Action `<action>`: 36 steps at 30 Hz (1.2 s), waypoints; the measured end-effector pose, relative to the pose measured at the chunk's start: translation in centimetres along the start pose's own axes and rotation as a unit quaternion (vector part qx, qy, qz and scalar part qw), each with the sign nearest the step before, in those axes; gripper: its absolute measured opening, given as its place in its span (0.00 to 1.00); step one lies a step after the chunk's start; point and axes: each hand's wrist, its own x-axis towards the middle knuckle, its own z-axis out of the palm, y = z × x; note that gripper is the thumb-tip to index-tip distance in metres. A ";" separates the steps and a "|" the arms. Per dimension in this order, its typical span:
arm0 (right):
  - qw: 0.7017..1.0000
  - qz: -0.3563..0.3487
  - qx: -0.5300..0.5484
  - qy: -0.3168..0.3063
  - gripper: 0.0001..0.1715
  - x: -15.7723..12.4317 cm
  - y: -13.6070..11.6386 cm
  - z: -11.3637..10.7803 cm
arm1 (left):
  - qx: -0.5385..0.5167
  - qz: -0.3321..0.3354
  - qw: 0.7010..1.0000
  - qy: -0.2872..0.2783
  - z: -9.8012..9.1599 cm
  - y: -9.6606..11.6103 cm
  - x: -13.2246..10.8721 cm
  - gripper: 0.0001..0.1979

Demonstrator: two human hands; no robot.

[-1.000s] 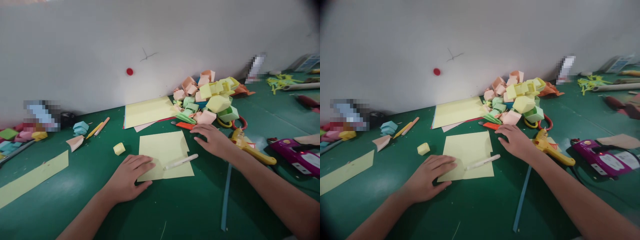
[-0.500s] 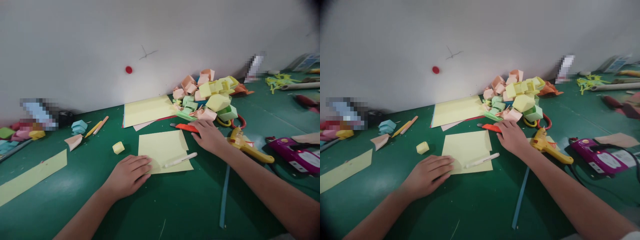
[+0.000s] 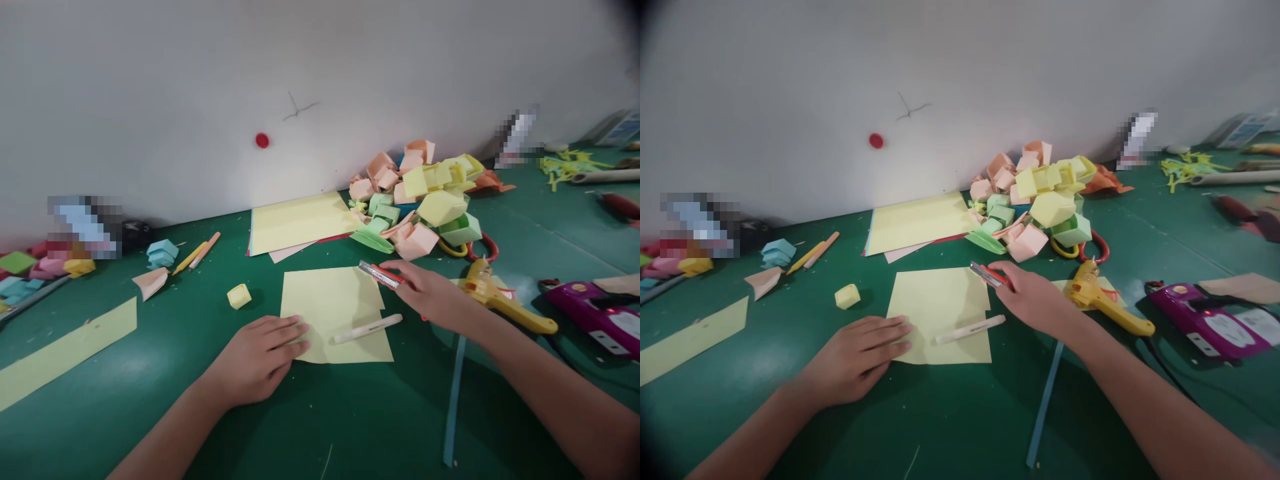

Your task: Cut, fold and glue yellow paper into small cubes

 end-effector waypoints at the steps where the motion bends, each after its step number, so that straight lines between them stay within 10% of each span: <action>1: 0.998 0.007 0.062 -0.015 0.27 0.0 0.2 -0.2 | -0.005 0.005 1.000 0.002 0.1 -0.1 0.0 0.17; 11: 0.935 -0.011 0.351 -0.042 0.27 0.0 -0.1 -0.9 | 0.082 -0.189 0.975 0.080 -0.4 1.6 0.8 0.27; 17: 0.931 0.012 0.358 -0.066 0.26 0.3 -0.3 0.2 | -0.023 -0.170 0.985 -0.032 1.4 5.3 3.2 0.28; 25: 0.949 0.006 0.303 -0.086 0.25 0.8 0.8 1.1 | -0.094 -0.136 0.986 0.022 1.6 3.2 2.2 0.14; 36: 0.965 -0.080 0.246 -0.038 0.27 0.1 0.2 -0.3 | -0.129 -0.244 0.946 -0.168 -2.5 1.4 1.0 0.14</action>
